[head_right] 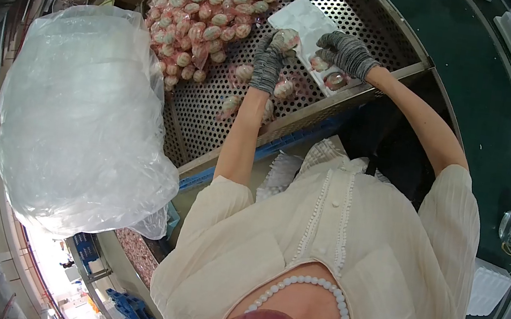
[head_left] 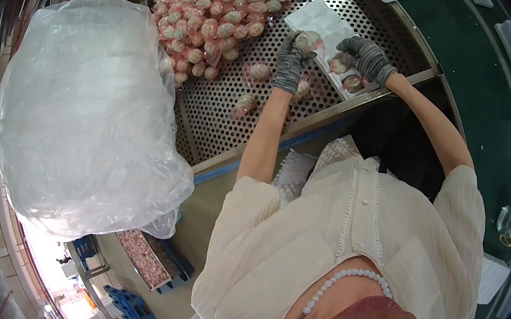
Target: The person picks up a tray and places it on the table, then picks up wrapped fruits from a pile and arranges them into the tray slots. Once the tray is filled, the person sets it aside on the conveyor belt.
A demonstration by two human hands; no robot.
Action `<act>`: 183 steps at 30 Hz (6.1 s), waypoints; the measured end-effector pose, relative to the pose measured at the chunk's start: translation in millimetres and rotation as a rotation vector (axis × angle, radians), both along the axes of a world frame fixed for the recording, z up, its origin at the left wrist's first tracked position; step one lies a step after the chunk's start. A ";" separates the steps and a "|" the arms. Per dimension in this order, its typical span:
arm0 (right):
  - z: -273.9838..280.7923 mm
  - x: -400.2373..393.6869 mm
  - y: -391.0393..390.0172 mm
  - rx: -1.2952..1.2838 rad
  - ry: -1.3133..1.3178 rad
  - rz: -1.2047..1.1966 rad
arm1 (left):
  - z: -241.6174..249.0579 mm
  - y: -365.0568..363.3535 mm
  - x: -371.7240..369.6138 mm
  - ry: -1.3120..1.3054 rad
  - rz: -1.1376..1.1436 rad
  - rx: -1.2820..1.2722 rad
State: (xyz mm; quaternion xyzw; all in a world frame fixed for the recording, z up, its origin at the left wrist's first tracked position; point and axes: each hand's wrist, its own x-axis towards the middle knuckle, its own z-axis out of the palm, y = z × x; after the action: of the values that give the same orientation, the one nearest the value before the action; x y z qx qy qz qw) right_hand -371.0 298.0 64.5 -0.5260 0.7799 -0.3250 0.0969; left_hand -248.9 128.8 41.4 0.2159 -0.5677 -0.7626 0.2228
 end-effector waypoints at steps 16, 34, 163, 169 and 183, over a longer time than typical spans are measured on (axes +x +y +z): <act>-7.9 -17.9 -27.0 -0.363 -0.607 -0.042 | 5.4 49.8 -46.0 0.128 0.105 -0.655; 10.3 -50.3 -20.8 -0.246 0.174 -0.028 | 23.6 37.0 -66.1 0.011 -0.129 -0.161; 6.1 -27.1 -45.0 -0.071 -0.380 -0.028 | 21.9 3.9 -35.7 -0.031 0.069 -0.324; 4.6 -33.8 -48.9 0.033 -0.129 -0.026 | 14.8 14.1 -44.1 -0.085 0.141 -0.505; -11.4 -2.3 -55.9 0.083 0.296 -0.021 | -13.7 12.4 -25.6 -0.506 0.079 -0.997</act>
State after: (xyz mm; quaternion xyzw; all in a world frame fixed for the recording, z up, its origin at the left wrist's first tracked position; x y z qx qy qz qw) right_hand -373.3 242.1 53.0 -0.5555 0.8039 -0.2126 -0.0009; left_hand -274.5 141.2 27.7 0.2816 -0.8868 -0.3174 0.1832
